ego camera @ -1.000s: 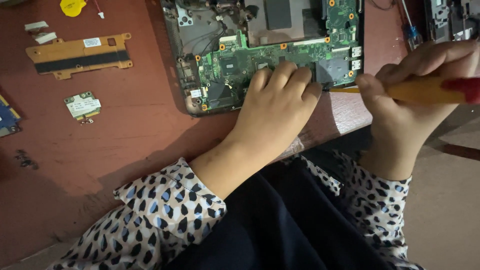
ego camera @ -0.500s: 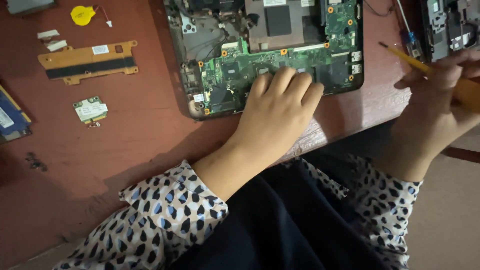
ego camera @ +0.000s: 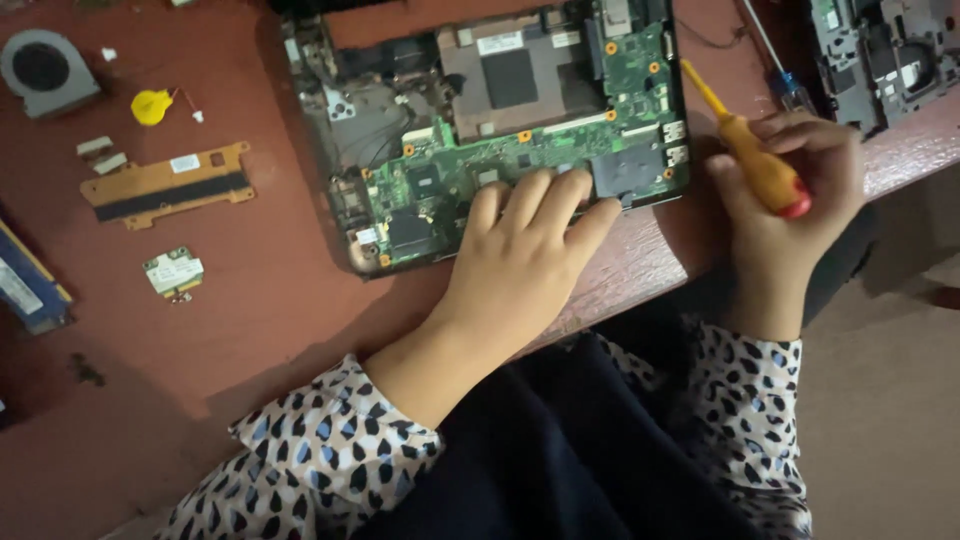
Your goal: The person uses a yellow screwdriver to remove screws from the motherboard of a disassembled laptop. They then use their hands to disconnect a ribbon cable and remove a small black component from the circuit board.
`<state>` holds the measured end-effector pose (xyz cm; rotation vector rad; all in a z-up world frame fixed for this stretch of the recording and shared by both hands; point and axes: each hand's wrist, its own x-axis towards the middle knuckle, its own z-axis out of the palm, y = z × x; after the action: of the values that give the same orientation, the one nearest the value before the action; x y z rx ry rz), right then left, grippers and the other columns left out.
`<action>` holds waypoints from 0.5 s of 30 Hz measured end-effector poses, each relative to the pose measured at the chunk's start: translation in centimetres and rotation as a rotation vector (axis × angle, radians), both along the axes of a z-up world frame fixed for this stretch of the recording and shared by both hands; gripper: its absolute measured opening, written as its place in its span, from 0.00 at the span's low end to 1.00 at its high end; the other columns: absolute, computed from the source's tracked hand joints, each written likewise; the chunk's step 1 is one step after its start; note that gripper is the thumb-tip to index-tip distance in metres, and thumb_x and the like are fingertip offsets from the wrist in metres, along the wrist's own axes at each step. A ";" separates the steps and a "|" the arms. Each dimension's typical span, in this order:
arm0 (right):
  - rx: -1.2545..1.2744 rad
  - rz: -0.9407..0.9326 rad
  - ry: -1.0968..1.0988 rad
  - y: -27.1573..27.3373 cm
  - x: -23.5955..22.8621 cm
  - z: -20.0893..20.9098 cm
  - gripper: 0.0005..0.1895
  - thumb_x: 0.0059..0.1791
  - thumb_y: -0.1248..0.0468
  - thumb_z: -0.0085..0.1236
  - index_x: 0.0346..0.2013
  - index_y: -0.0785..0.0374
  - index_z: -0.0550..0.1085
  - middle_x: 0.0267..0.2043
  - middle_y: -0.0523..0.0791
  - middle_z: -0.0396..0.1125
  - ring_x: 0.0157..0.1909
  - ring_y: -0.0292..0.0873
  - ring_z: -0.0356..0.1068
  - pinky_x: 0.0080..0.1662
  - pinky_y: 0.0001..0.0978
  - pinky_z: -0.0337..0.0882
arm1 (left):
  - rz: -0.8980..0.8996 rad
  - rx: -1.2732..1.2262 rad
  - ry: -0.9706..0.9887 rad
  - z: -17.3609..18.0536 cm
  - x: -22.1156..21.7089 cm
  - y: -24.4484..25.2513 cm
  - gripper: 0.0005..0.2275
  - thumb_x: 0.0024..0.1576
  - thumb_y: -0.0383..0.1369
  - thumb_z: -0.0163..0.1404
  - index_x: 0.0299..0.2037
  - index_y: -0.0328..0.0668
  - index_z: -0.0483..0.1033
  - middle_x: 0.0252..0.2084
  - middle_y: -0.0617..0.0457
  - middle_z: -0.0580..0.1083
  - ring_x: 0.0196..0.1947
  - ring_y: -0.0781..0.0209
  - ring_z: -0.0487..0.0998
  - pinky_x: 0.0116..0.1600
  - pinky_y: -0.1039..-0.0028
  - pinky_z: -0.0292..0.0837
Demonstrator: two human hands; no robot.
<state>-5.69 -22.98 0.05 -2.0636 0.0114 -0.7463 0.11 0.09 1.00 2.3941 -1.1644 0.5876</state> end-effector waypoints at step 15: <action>-0.304 0.140 0.206 0.7 0.7 1.7 0.06 0.52 0.72 0.51 0.43 0.70 0.72 0.57 0.55 0.51 0.64 0.56 0.56 0.66 0.51 0.60 | 0.019 0.020 -0.002 -0.3 0.2 -0.6 0.10 0.56 0.28 0.49 0.44 0.58 0.74 0.44 0.61 0.70 0.43 0.60 0.69 0.42 0.67 0.60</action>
<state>-4.97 -22.23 1.72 -2.3955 -0.1375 -0.4684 0.34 -0.52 0.73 2.4249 -1.1545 0.5879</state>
